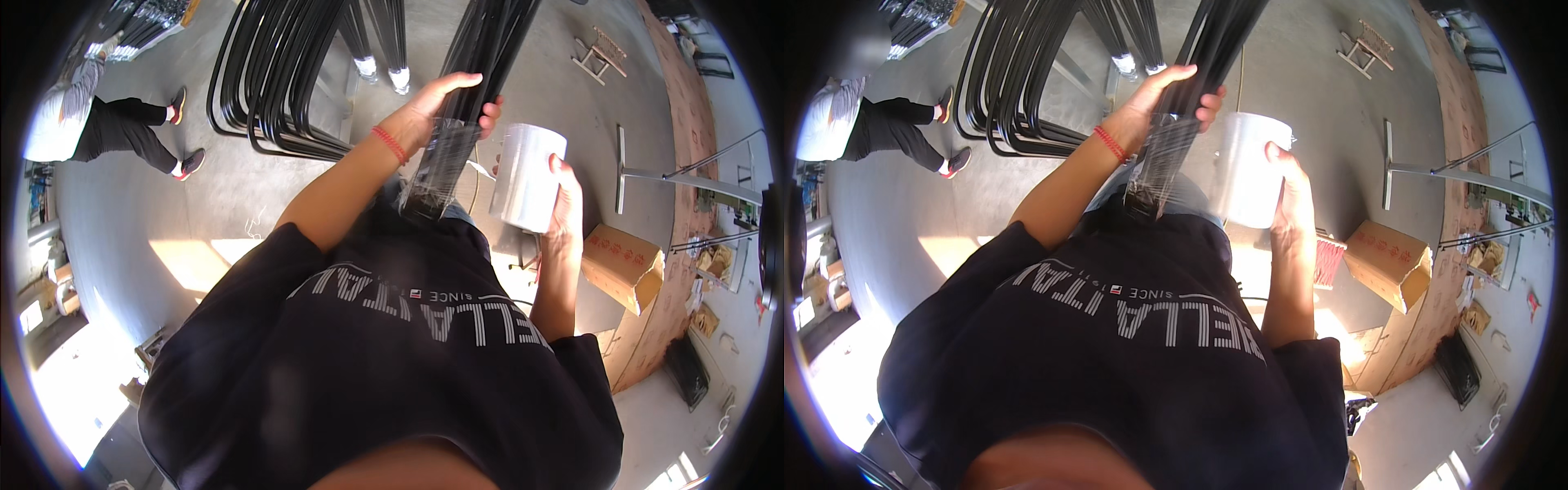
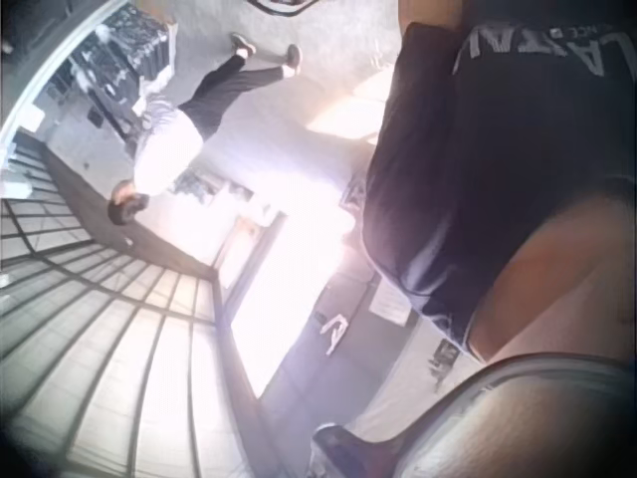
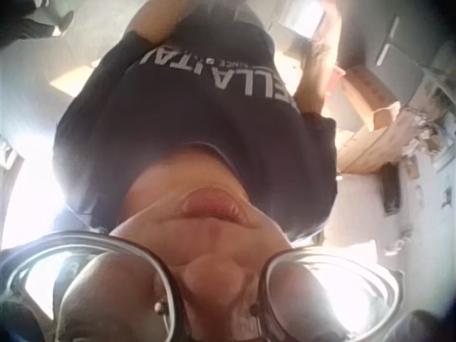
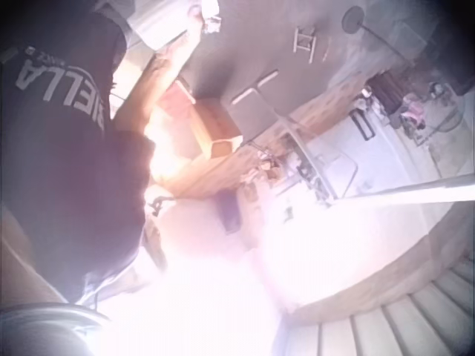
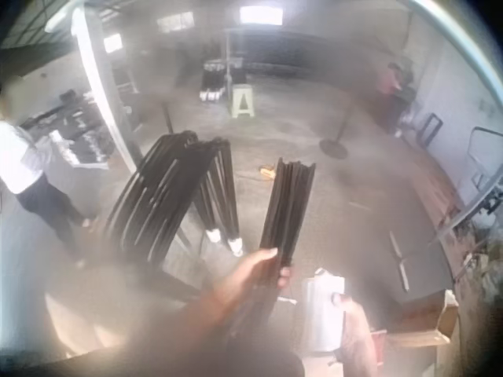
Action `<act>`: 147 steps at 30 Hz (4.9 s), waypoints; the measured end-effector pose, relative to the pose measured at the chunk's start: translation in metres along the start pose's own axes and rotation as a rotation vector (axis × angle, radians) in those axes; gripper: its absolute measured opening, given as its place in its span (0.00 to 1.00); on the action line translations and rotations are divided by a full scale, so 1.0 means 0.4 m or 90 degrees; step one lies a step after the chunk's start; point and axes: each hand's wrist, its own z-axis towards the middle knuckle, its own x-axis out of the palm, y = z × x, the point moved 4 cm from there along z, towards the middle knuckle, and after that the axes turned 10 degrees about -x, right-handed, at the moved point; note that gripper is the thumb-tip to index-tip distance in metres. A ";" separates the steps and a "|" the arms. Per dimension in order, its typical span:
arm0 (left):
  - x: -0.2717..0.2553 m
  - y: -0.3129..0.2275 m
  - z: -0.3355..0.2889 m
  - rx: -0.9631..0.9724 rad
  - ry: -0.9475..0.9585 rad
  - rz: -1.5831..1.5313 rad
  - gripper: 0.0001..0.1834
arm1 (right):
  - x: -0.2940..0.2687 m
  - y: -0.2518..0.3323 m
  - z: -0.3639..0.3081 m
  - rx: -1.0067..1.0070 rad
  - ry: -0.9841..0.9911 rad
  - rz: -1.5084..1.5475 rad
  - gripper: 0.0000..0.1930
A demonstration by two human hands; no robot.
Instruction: The person uses a roll of plastic wrap to wrap a bundle of black U-shaped metal frames, rotating the roll around the frames and tucking the end under the wrap.
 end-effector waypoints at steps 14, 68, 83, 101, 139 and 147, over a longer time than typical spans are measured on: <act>0.066 -0.100 -0.312 0.622 -0.852 1.328 0.31 | 0.159 -0.420 0.273 0.088 0.200 0.255 0.19; 0.029 -0.261 0.102 -0.016 -0.504 0.890 0.29 | -0.023 -0.377 0.442 -0.060 0.156 0.421 0.23; 0.136 -0.265 -0.228 0.220 -0.565 0.601 0.30 | -0.105 -0.145 0.370 -0.181 -0.210 -0.060 0.09; -0.073 -0.271 0.257 0.174 -0.188 0.070 0.23 | 0.104 0.134 0.257 -0.060 0.019 0.092 0.25; 0.124 -0.368 -0.014 0.246 -0.417 0.684 0.28 | 0.236 0.192 0.394 -0.230 -0.021 -0.105 0.32; -0.043 -0.351 0.269 0.113 -0.147 -0.053 0.19 | 0.127 0.231 0.360 -0.148 0.009 0.004 0.29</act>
